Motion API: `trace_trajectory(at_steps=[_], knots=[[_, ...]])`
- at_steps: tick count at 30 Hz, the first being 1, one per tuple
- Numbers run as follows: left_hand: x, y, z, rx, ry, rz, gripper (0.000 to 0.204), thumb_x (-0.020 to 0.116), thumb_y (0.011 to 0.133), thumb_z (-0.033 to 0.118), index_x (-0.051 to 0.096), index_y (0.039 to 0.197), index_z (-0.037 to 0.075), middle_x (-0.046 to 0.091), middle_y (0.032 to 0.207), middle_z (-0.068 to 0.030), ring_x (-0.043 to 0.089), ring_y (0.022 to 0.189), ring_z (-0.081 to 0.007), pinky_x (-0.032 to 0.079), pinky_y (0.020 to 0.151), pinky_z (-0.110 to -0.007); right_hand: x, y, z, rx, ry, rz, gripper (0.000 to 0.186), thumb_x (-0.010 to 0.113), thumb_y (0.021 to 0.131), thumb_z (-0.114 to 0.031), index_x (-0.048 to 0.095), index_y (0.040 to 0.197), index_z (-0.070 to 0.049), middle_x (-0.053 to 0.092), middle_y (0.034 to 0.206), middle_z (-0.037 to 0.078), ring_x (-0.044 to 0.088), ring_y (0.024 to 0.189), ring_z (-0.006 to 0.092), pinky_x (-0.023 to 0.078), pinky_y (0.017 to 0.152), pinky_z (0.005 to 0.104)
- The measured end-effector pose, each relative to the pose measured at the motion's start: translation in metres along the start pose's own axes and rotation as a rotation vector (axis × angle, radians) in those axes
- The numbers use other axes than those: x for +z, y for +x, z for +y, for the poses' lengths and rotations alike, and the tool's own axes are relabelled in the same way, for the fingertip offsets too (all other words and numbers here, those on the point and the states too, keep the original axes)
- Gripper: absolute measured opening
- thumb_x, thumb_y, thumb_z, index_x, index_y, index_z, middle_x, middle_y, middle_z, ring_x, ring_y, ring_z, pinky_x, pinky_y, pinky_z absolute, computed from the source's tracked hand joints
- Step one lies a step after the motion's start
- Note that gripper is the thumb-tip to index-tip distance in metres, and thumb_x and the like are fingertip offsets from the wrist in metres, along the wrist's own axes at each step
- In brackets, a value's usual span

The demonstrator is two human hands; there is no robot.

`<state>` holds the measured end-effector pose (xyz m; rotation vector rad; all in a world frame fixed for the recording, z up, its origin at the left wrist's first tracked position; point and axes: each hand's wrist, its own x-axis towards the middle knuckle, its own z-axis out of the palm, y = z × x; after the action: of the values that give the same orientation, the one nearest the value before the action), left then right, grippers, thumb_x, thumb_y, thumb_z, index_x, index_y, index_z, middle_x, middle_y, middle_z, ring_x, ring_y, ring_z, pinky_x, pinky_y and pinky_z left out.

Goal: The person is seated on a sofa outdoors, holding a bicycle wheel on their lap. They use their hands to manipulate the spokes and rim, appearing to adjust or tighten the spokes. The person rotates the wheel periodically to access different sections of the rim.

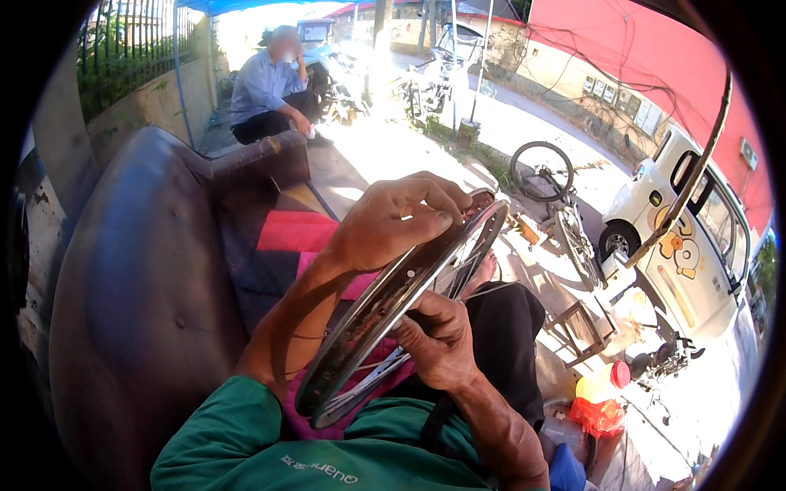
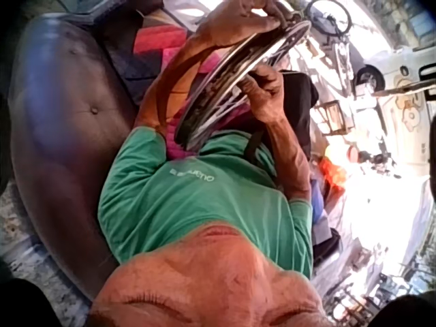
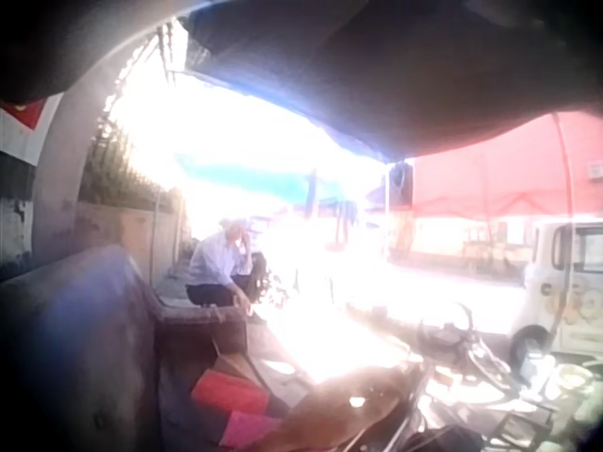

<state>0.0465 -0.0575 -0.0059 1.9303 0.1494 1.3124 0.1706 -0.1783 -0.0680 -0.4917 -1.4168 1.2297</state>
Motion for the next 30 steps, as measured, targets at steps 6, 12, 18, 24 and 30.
trace_trajectory(at_steps=[6, 12, 18, 24, 30], knots=[[-0.008, -0.001, 0.0, -0.054, -0.094, -0.005, 0.016, 0.061, 0.088, 0.006, 0.069, 0.096, -0.005, 0.066, 0.112, -0.012, 0.068, 0.093, -0.0201, 0.057, 0.078, -0.03, 0.004, 0.01, 0.001, 0.102, 0.134, 0.025, 0.024, 0.065, 0.089, -0.01, 0.066, 0.107, 0.005, 0.07, 0.103, 0.013, 0.069, 0.091, 0.0208, 0.054, 0.083, 0.0333], [-0.008, 0.006, -0.002, -0.112, -0.106, -0.005, 0.016, 0.058, 0.088, 0.003, 0.068, 0.099, -0.005, 0.065, 0.118, -0.016, 0.063, 0.107, -0.0204, 0.052, 0.092, -0.033, -0.009, 0.017, 0.004, 0.068, 0.194, 0.005, 0.042, 0.063, 0.088, -0.032, 0.063, 0.11, 0.003, 0.068, 0.101, 0.012, 0.065, 0.088, 0.0208, 0.053, 0.082, 0.0337], [-0.013, 0.015, -0.011, -0.179, 0.066, 0.058, 0.019, 0.061, 0.091, 0.008, 0.068, 0.104, -0.004, 0.07, 0.104, -0.0097, 0.065, 0.092, -0.0135, 0.052, 0.084, -0.029, 0.005, 0.04, -0.001, 0.188, 0.052, 0.315, 0.033, 0.062, 0.091, -0.029, 0.064, 0.105, 0.001, 0.067, 0.089, 0.006, 0.064, 0.08, 0.0143, 0.054, 0.073, 0.0297], [-0.042, -0.007, -0.022, -0.107, 0.296, 0.102, 0.028, 0.067, 0.093, 0.022, 0.068, 0.107, -0.002, 0.071, 0.096, -0.0073, 0.064, 0.088, -0.0111, 0.051, 0.079, -0.027, -0.019, 0.057, -0.015, 0.083, 0.124, 0.344, 0.029, 0.061, 0.093, -0.03, 0.063, 0.096, -0.001, 0.066, 0.081, 0.006, 0.065, 0.069, 0.0137, 0.058, 0.064, 0.0285], [-0.114, -0.091, -0.128, -0.674, 0.555, -0.237, 0.016, 0.072, 0.08, 0.016, 0.072, 0.089, 0.002, 0.071, 0.082, -0.0072, 0.063, 0.07, -0.0138, 0.051, 0.067, -0.03, -0.059, 0.073, -0.023, 0.025, 0.046, 0.427, 0.027, 0.061, 0.093, -0.036, 0.061, 0.097, -0.009, 0.061, 0.077, 0.002, 0.057, 0.06, 0.0103, 0.048, 0.056, 0.0247]])
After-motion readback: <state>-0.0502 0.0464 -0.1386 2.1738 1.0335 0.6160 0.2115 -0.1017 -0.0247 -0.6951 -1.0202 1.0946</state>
